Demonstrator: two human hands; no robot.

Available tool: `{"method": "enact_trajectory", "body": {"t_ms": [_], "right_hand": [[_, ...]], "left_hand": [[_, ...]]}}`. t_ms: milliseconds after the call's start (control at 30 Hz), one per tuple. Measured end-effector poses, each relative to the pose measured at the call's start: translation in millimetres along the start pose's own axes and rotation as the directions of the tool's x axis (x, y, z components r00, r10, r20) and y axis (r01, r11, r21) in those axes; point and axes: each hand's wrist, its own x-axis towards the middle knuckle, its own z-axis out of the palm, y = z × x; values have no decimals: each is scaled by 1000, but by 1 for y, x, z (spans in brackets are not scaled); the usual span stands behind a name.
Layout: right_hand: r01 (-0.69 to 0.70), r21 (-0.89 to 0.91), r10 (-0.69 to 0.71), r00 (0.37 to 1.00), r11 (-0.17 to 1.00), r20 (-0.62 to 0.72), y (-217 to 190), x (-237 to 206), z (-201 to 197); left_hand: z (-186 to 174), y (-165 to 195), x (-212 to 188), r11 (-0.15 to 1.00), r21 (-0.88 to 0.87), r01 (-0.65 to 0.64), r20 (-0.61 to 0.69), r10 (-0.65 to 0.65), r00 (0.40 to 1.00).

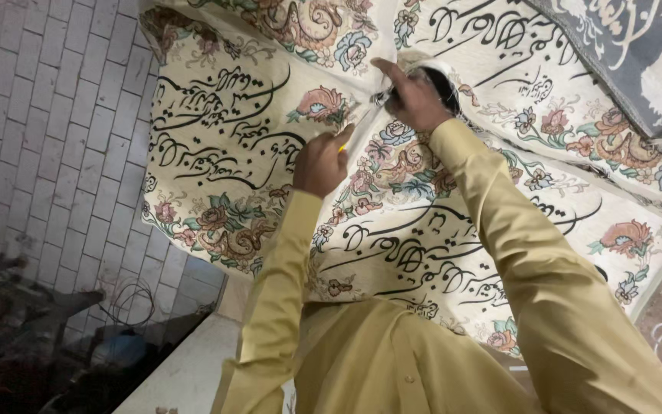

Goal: The person lays a large patterned textile flat on a worktable, then uses a yellow utility knife to cut along a marked line, separating a rectangular section. The person then briefly handles a smaller dark-patterned textile piece and sets it aside.

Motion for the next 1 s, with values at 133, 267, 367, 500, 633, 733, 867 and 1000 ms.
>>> {"method": "enact_trajectory", "body": {"t_ms": [133, 267, 367, 500, 633, 733, 867, 1000], "right_hand": [[252, 238, -222, 964, 938, -143, 0, -10, 27], [97, 123, -89, 994, 988, -69, 10, -18, 39], [107, 36, -107, 994, 994, -12, 14, -18, 39], [191, -62, -192, 981, 980, -7, 14, -7, 39], [-7, -24, 10, 993, 1000, 115, 8, 14, 42], [32, 126, -43, 996, 991, 82, 3, 21, 41], [113, 212, -119, 993, 971, 12, -1, 16, 34], [-114, 184, 104, 993, 976, 62, -2, 7, 37]], "left_hand": [[17, -19, -41, 998, -53, -29, -175, 19, 984], [38, -25, -53, 999, -33, 7, -140, -11, 990], [46, -21, -55, 992, -7, 125, -133, -125, 983], [53, -9, -62, 966, -46, 255, -68, -257, 964], [58, -8, -69, 988, -50, 144, -200, -152, 968], [55, -16, -78, 947, -223, 231, -138, -266, 954], [44, -23, -109, 941, -41, 335, -64, -337, 939], [40, -16, -129, 944, -115, 309, -171, -325, 930]]}}
